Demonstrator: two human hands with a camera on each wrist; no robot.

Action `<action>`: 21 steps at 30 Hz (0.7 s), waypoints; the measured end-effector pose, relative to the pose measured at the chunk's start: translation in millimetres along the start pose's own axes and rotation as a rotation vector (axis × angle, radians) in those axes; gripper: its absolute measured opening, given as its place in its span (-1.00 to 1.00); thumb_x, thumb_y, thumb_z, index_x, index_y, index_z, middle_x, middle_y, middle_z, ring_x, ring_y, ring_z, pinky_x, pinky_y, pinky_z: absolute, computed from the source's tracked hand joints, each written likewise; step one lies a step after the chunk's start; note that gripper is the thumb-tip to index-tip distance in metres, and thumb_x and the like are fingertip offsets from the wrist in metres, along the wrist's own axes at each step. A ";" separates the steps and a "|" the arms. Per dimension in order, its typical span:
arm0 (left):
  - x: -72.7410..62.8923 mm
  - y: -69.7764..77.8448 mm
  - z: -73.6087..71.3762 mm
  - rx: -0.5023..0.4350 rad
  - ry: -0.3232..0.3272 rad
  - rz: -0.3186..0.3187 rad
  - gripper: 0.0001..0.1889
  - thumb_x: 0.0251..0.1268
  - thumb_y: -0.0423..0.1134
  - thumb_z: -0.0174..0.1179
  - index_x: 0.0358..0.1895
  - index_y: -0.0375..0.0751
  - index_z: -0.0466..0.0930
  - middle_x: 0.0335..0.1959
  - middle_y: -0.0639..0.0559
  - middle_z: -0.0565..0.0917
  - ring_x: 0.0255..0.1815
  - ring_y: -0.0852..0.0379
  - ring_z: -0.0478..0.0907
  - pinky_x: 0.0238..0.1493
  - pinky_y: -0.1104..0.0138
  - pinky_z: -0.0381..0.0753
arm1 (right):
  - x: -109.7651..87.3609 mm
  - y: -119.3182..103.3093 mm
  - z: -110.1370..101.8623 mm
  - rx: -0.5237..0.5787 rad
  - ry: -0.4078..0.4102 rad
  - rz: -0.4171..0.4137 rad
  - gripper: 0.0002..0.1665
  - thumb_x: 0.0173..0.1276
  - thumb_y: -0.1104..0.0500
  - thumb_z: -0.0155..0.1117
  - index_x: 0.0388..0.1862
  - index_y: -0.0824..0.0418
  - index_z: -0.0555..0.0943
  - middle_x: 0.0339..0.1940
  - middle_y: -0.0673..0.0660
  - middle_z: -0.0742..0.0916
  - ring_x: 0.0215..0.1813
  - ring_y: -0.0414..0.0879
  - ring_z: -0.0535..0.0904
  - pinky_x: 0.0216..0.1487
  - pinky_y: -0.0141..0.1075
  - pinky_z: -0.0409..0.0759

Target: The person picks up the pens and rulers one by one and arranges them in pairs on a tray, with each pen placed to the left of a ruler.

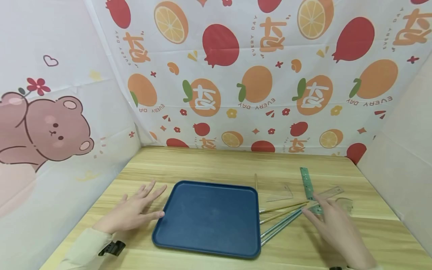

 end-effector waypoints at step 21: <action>-8.8 -12.8 21.0 -0.176 -0.234 0.118 0.30 -0.19 0.37 0.65 0.73 0.21 0.20 0.77 -0.37 0.04 0.71 -0.63 -0.04 0.33 -0.76 -0.10 | 54.9 -62.6 19.3 0.062 -0.108 -0.104 -0.16 0.59 -0.22 0.30 0.52 0.38 0.49 0.28 0.52 0.72 0.11 0.36 0.78 0.02 0.25 0.75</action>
Point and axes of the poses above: each hand's wrist, its own x-axis towards the middle knuckle, its own z-axis out of the palm, y = z × x, the point moved 10 cm from there along x, towards the middle knuckle
